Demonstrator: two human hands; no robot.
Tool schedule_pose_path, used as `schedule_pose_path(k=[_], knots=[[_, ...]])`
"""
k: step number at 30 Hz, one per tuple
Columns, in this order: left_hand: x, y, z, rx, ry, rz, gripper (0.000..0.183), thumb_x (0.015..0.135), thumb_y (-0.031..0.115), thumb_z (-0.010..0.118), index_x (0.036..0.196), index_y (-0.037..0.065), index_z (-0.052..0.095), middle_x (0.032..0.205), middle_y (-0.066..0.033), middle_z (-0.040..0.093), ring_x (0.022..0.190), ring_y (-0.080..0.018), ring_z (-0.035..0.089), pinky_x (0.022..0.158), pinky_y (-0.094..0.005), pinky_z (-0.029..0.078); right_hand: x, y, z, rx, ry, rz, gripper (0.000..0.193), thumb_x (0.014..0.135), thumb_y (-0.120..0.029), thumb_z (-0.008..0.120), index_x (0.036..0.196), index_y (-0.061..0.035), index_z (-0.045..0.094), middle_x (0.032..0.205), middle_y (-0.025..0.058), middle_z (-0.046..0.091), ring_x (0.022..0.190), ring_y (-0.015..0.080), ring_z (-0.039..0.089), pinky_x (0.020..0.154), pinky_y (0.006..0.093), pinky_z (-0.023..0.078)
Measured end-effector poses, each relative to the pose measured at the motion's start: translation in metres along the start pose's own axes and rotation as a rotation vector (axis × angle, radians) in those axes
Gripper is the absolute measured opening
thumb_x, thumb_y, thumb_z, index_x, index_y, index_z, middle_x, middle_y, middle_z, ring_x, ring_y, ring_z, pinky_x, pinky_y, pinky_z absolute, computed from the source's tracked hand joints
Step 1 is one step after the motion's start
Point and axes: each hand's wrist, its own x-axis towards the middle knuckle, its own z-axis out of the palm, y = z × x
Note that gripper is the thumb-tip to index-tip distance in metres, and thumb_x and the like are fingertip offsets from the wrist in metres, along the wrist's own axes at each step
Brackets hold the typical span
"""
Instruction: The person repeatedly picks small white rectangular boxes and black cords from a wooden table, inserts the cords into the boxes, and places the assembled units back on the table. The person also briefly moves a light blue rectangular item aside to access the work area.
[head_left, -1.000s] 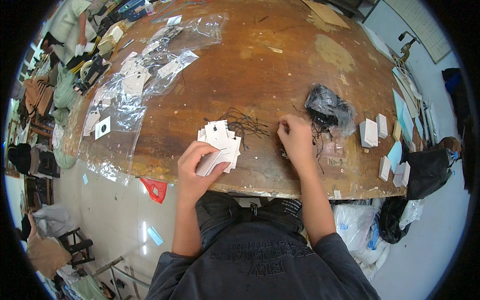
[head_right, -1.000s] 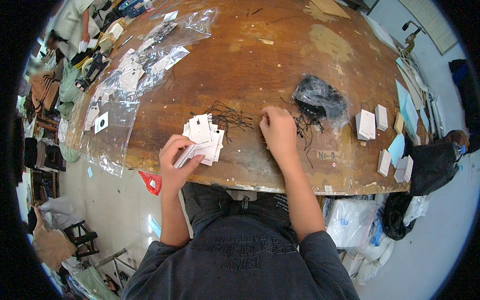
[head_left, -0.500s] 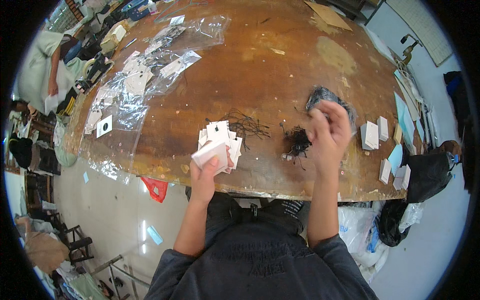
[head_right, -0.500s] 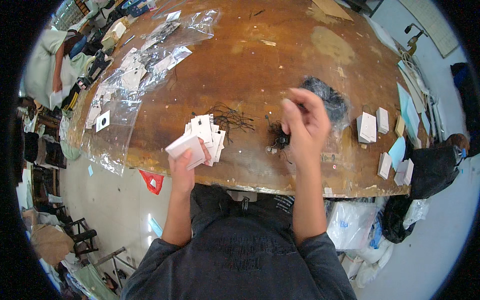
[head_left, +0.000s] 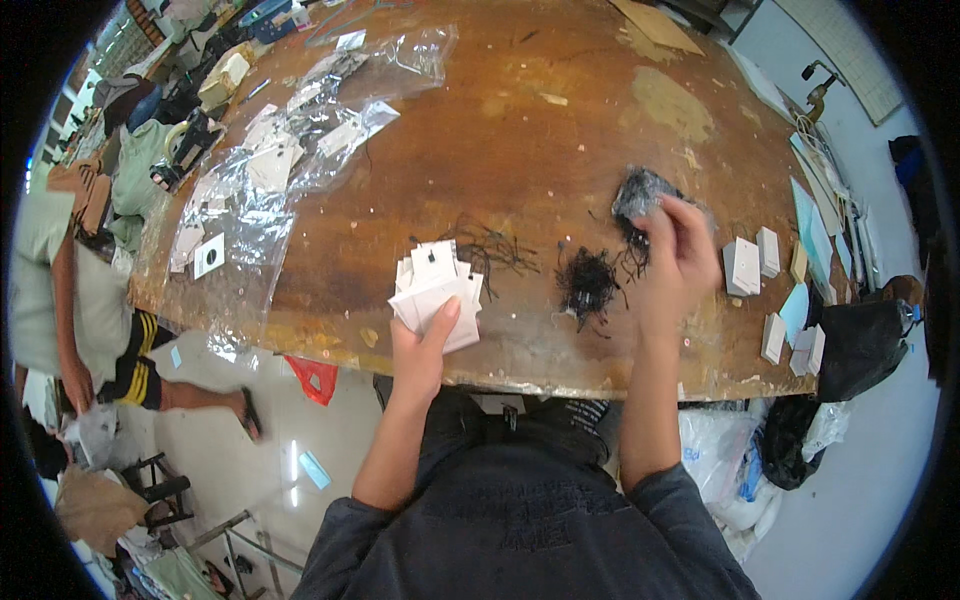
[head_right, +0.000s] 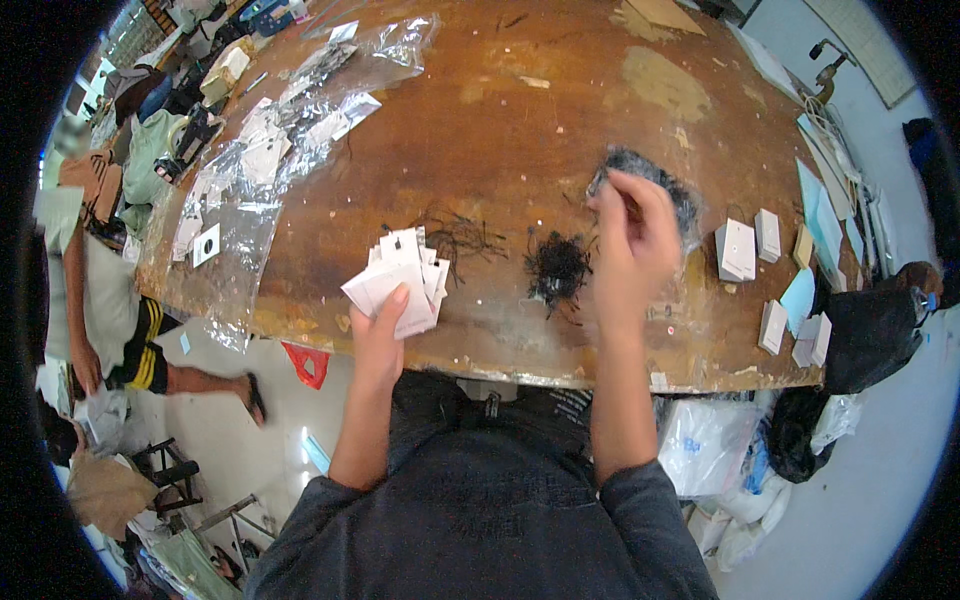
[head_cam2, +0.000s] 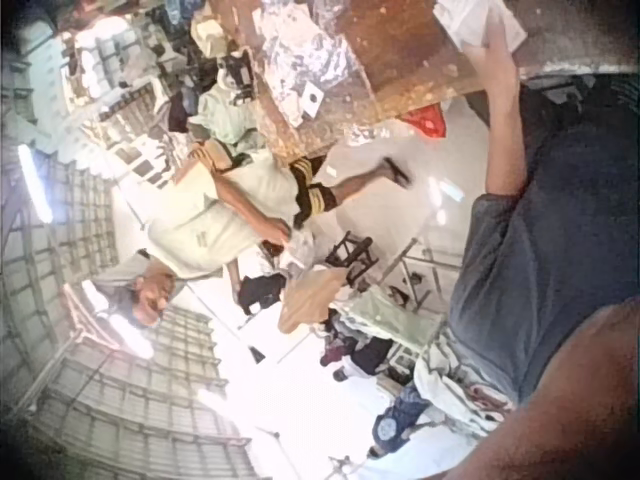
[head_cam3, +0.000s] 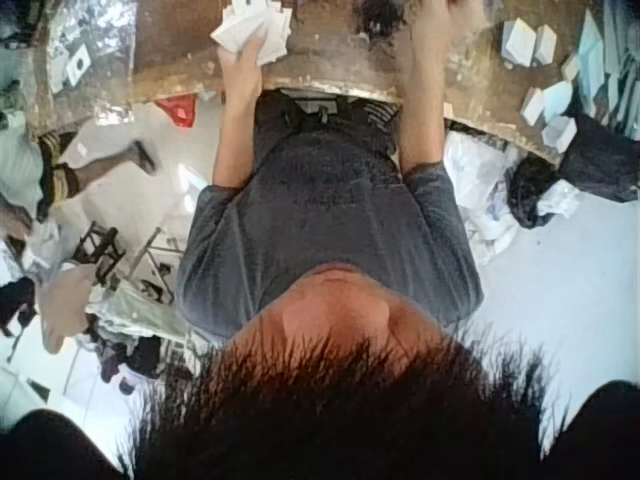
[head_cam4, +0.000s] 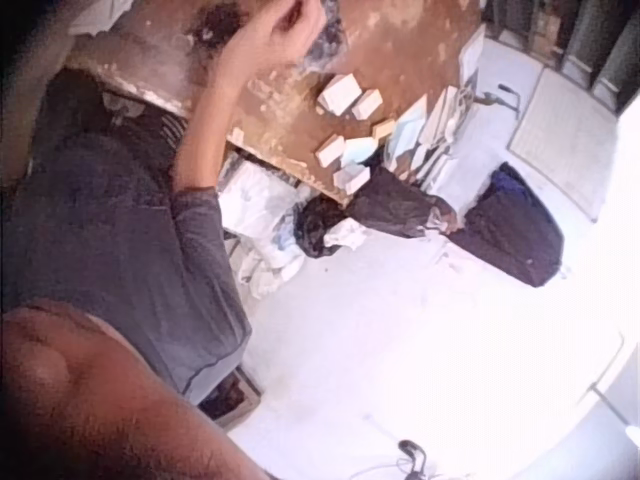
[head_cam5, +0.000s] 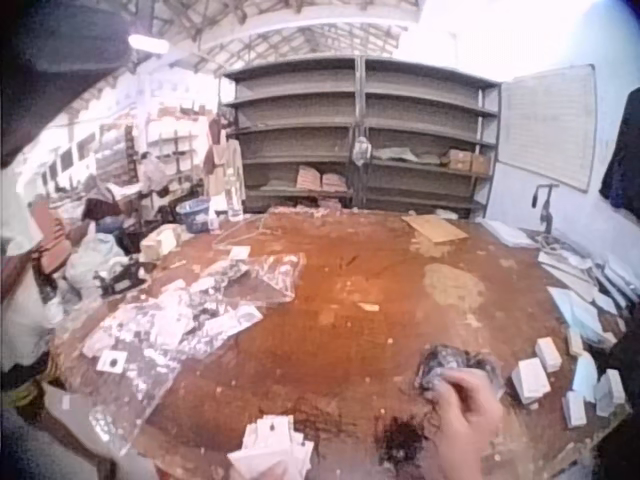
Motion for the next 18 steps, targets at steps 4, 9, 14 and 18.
schedule_pose_path(k=[4,9,14,18], knots=[[0.001,-0.003,0.004,-0.081,0.035,-0.046,0.041,0.09,0.012,0.067,0.125,-0.002,0.052,0.115,-0.0083,0.061,0.101,-0.0131,0.059,0.086,-0.0298,0.049,0.0,-0.013,0.005,0.084,-0.132,0.081,0.016,0.087,0.003,0.065,0.103,0.0042,0.062,0.095,0.0079,0.063,0.082,0.0142,0.064,0.073,0.0247,0.05],[-0.001,-0.002,0.013,0.046,0.051,0.107,0.04,0.09,0.012,0.067,0.124,-0.002,0.053,0.112,-0.0069,0.062,0.1,-0.0124,0.059,0.087,-0.0293,0.048,-0.005,-0.017,0.007,0.036,-0.025,0.031,0.013,0.09,0.002,0.062,0.102,0.0047,0.06,0.094,0.0078,0.061,0.083,0.0159,0.065,0.074,0.0262,0.051],[-0.001,-0.003,0.018,0.079,0.031,0.132,0.036,0.089,0.012,0.068,0.12,-0.001,0.056,0.109,-0.0057,0.062,0.098,-0.0114,0.059,0.085,-0.0282,0.048,-0.004,0.01,0.004,0.044,-0.061,-0.109,0.004,0.094,0.0,0.056,0.095,0.0034,0.057,0.093,0.0073,0.059,0.083,0.0156,0.064,0.077,0.0263,0.051],[-0.002,-0.005,0.018,0.1,0.019,0.104,0.035,0.089,0.013,0.068,0.118,-0.002,0.057,0.107,-0.006,0.063,0.097,-0.0118,0.059,0.083,-0.0281,0.049,-0.003,0.023,-0.002,0.037,-0.039,-0.052,0.009,0.097,-0.006,0.052,0.094,0.0025,0.055,0.093,0.0084,0.058,0.082,0.017,0.064,0.078,0.0283,0.051]])
